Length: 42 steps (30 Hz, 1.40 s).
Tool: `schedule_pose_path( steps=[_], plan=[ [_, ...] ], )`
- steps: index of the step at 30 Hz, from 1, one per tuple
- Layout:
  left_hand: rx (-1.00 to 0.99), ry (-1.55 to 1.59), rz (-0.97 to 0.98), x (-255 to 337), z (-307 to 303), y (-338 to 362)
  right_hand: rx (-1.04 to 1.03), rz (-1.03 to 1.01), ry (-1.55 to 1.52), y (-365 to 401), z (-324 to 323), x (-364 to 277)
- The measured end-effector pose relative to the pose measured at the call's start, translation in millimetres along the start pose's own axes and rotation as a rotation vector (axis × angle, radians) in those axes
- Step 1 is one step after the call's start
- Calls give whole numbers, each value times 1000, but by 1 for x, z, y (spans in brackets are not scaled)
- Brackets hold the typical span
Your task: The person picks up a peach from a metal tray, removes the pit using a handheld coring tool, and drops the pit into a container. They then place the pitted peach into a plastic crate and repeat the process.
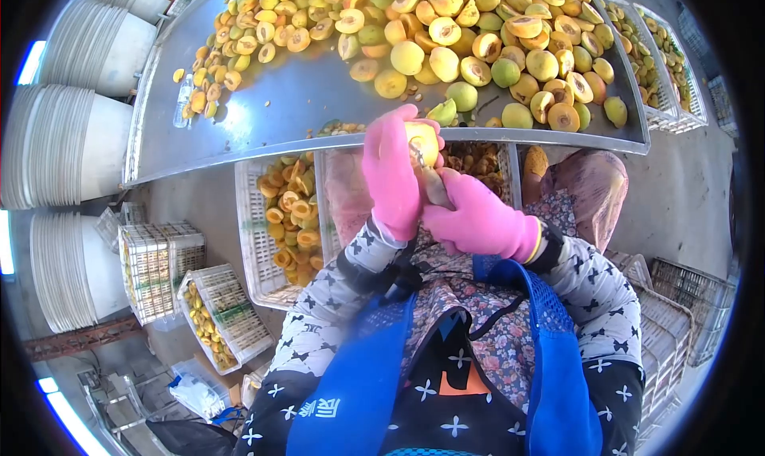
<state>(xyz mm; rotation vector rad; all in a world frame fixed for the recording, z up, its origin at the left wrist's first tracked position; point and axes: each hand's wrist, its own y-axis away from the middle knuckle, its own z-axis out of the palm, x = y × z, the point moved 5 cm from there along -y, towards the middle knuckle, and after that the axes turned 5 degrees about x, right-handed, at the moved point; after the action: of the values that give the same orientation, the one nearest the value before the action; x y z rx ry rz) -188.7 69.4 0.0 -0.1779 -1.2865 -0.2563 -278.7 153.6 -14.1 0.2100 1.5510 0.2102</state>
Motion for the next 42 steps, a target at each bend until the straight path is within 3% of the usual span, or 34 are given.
schedule_pose_path(
  steps=[1,4,6,8,11,14,17,19,20,22,23,25,27,29,30,31,33,36,39,42],
  plan=[
    [-15,37,-100,-2,2,1,-156,268,-222,5,4,2],
    [-50,86,-244,7,4,2,-19,-51,160,7,-10,0],
    [-19,86,-210,11,4,5,-45,9,-2,11,2,-1],
    [54,86,-79,13,9,5,-209,235,-398,16,11,-9],
    [-188,41,-271,12,11,-1,-349,256,-509,19,6,-9],
    [-542,-25,-135,7,10,-12,-410,284,-600,25,6,-11],
    [-679,268,-501,-2,6,-15,-461,252,-624,30,5,-2],
    [-397,199,-399,4,-11,-19,-400,245,-516,32,0,3],
    [-266,167,-345,8,-18,-20,-344,222,-271,33,-7,8],
    [-132,-157,-260,26,-95,-26,-222,178,217,36,-26,19],
    [-121,-612,-82,48,-139,-27,-193,118,373,40,-38,32],
    [-130,-1230,343,72,-165,-36,-138,-3,685,42,-58,64],
    [-167,-1554,820,81,-156,-40,-61,-15,745,29,-73,63],
    [11,-752,37,44,-101,-51,69,-92,882,11,-92,71],
    [-114,-791,73,14,-75,-60,233,-62,902,3,-101,62],
    [-241,-830,106,-17,-54,-68,232,-97,832,6,-105,50],
    [-313,-1303,461,-48,-4,-77,225,-78,714,16,-113,24],
    [-549,-1181,27,-76,13,-99,196,10,668,35,-116,16],
    [-480,-874,-86,-69,-4,-103,189,-36,804,52,-116,35],
    [-347,-323,-293,-48,-22,-88,306,-172,543,47,-103,18]
  ],
)
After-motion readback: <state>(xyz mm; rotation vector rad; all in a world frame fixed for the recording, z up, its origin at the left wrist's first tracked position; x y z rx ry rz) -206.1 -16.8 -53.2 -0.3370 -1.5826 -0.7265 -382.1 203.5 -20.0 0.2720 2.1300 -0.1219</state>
